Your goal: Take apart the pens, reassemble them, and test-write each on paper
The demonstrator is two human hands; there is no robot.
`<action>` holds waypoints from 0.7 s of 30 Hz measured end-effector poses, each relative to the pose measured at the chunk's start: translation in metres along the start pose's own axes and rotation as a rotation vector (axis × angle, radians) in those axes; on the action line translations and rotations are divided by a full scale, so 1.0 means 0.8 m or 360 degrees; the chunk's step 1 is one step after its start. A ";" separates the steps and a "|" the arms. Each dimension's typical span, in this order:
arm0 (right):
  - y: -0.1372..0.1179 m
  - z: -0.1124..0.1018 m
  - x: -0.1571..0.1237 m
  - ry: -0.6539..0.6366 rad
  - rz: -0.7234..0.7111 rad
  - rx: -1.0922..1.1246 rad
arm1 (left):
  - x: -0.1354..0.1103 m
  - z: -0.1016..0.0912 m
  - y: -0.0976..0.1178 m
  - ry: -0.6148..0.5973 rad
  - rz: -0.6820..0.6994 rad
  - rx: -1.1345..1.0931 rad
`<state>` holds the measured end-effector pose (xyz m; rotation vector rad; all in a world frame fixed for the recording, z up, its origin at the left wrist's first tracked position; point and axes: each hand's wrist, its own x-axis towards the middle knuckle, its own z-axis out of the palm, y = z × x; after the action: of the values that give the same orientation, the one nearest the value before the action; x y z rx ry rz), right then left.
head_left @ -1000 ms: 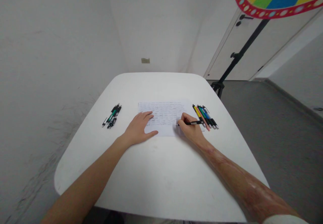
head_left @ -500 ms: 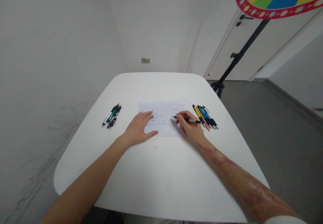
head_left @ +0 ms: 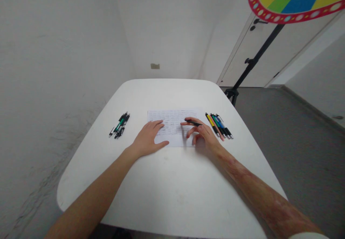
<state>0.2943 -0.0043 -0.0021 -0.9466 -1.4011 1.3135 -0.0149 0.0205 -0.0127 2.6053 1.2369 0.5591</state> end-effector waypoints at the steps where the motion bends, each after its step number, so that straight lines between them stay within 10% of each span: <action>1: 0.002 -0.002 0.002 -0.0001 0.0003 0.0044 | 0.000 0.000 0.000 0.0000 0.0003 0.0004; 21: -0.041 -0.012 0.005 -0.0054 0.0077 0.0254 | 0.000 -0.014 0.010 0.0041 0.0364 -0.0084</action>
<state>0.3051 -0.0020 0.0305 -0.8589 -1.2846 1.4607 -0.0140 0.0156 -0.0002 2.7202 0.9229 0.6572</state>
